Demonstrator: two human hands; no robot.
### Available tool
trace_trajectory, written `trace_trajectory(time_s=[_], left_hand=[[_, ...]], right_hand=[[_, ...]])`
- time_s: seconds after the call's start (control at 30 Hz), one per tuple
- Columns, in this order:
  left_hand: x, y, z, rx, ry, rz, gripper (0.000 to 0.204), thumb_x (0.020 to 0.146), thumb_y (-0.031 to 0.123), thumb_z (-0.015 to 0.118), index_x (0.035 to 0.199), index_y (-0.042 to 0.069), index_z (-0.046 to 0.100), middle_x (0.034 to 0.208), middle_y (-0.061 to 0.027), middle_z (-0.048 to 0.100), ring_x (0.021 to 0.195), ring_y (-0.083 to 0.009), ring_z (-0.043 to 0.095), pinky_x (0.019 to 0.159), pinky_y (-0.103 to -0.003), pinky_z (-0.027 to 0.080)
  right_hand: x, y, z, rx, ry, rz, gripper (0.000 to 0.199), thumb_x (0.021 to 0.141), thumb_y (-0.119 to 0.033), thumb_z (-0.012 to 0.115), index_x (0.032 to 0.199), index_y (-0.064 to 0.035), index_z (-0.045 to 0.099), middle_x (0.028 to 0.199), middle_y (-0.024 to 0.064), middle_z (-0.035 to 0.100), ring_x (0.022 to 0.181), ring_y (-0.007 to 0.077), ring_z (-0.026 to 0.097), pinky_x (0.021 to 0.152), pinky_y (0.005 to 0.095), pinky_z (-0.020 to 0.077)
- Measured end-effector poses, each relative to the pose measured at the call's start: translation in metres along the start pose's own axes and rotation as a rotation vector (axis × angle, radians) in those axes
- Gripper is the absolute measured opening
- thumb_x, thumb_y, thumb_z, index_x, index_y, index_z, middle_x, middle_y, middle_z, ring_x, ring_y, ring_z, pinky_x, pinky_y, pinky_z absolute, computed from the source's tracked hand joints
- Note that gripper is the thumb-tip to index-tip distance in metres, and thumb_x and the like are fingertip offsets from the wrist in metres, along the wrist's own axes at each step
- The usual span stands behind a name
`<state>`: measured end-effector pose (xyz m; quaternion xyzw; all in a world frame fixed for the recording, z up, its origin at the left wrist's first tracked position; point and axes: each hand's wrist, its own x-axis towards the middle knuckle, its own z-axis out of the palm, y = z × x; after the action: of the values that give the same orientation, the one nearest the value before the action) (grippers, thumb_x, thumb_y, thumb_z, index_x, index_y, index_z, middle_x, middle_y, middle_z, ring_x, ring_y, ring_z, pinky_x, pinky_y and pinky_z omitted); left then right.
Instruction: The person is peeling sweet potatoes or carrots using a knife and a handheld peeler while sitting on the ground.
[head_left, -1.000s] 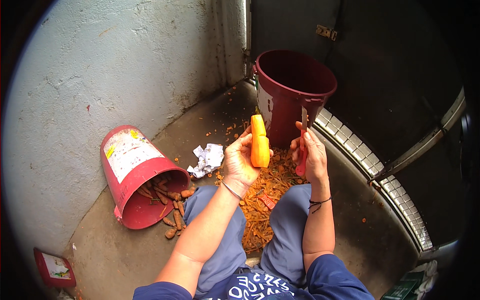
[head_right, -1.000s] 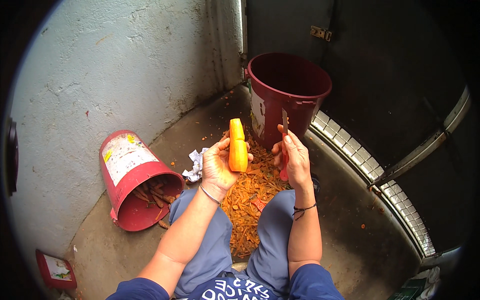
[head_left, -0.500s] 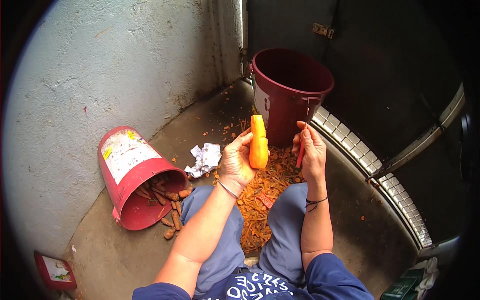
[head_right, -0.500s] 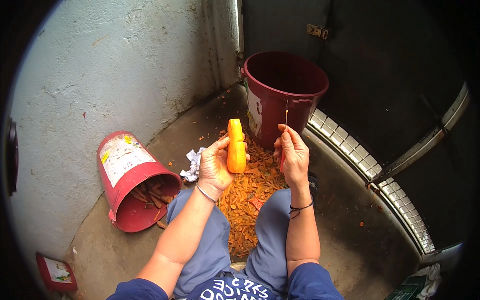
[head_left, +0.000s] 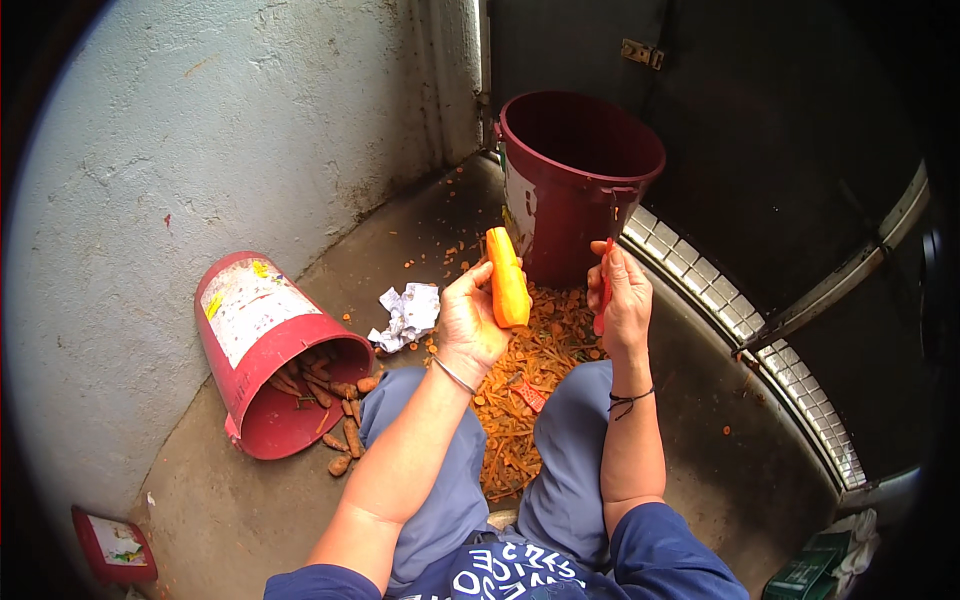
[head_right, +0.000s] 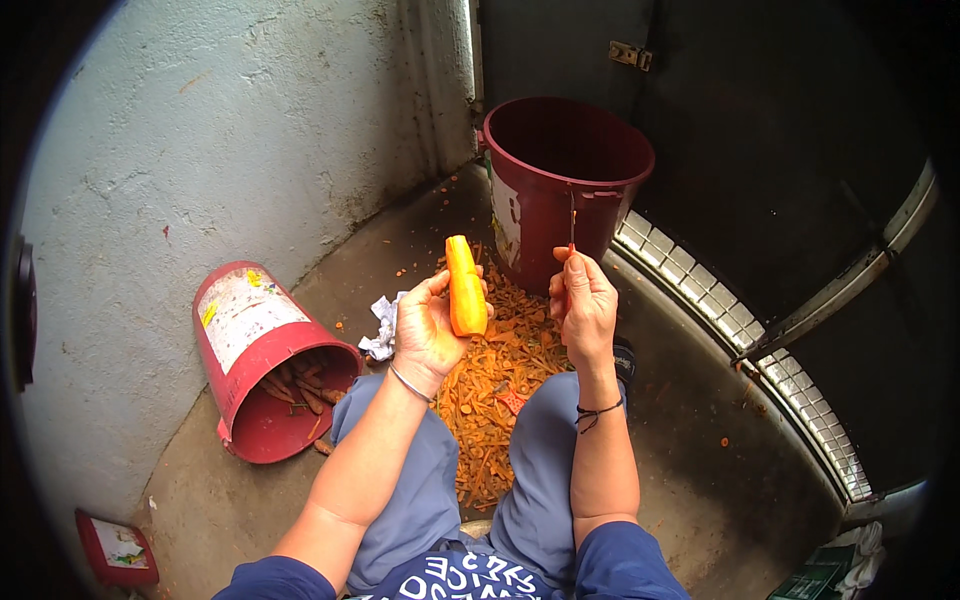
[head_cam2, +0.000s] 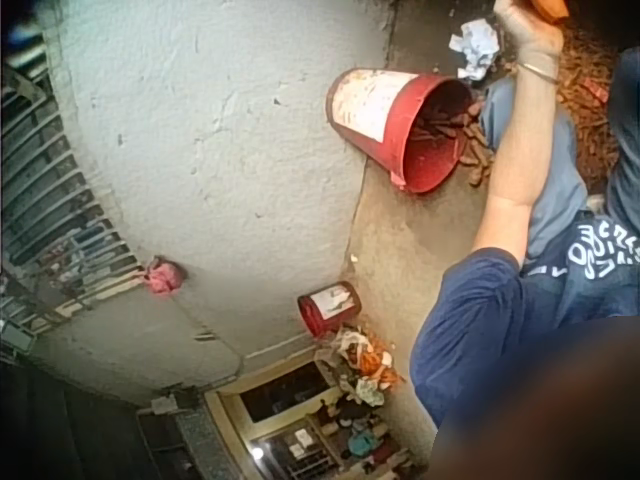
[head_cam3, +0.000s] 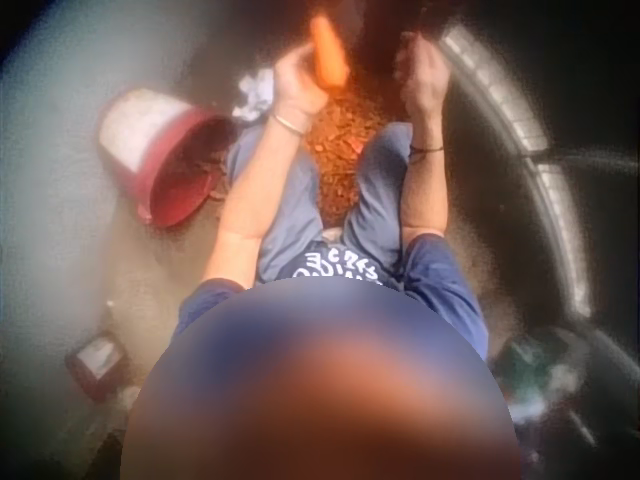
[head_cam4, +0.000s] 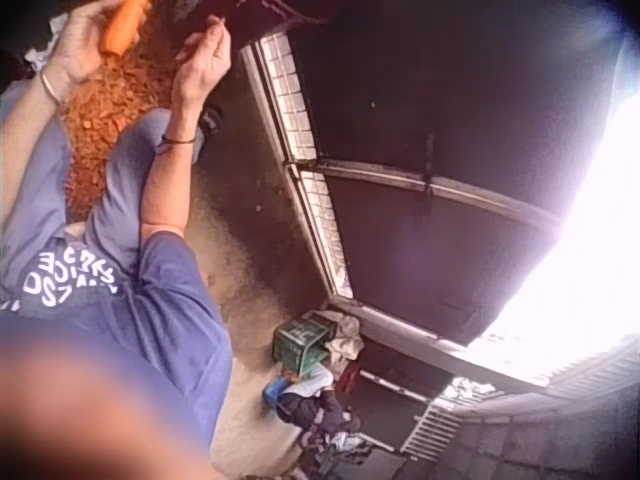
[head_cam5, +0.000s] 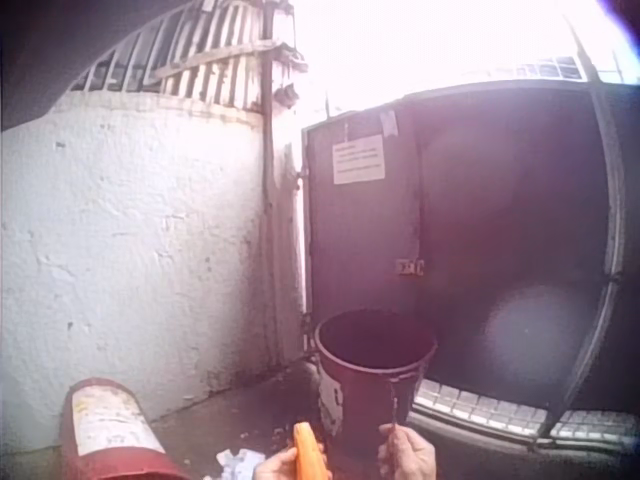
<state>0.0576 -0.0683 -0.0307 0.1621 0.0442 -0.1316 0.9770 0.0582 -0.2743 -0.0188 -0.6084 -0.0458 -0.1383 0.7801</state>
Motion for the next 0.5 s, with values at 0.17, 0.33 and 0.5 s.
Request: trace_trajectory(time_s=[0.17,0.33,0.5], left_hand=[[0.002,0.001,-0.003,-0.027,0.008,-0.010,0.033,0.103,0.019,0.059,0.130,0.001,0.058,0.115,-0.0160,0.068,0.102,-0.0271,0.068,0.087,-0.045,0.056],[-0.001,0.002,-0.002,0.048,-0.048,0.031,0.034,0.102,0.020,0.064,0.130,0.002,0.059,0.115,-0.0154,0.069,0.101,-0.0262,0.068,0.086,-0.043,0.057],[-0.004,-0.004,0.005,0.266,-0.066,0.081,0.035,0.102,0.020,0.066,0.131,0.002,0.061,0.114,-0.0135,0.071,0.099,-0.0222,0.070,0.082,-0.039,0.061]], right_hand=[[-0.003,-0.001,0.002,0.022,-0.091,0.026,0.035,0.111,-0.034,0.056,0.122,-0.0034,0.069,0.077,-0.0015,0.059,0.059,0.0039,0.048,0.053,0.0199,0.0403],[-0.006,0.000,0.002,0.007,-0.162,-0.002,0.029,0.108,-0.027,0.063,0.123,-0.0022,0.068,0.079,-0.0043,0.057,0.062,0.0027,0.048,0.055,0.0198,0.0405],[-0.019,-0.017,0.018,-0.381,-0.244,-0.086,0.058,0.077,-0.019,0.095,0.123,-0.0003,0.064,0.085,-0.0051,0.058,0.074,0.0045,0.054,0.069,0.0225,0.0479]])
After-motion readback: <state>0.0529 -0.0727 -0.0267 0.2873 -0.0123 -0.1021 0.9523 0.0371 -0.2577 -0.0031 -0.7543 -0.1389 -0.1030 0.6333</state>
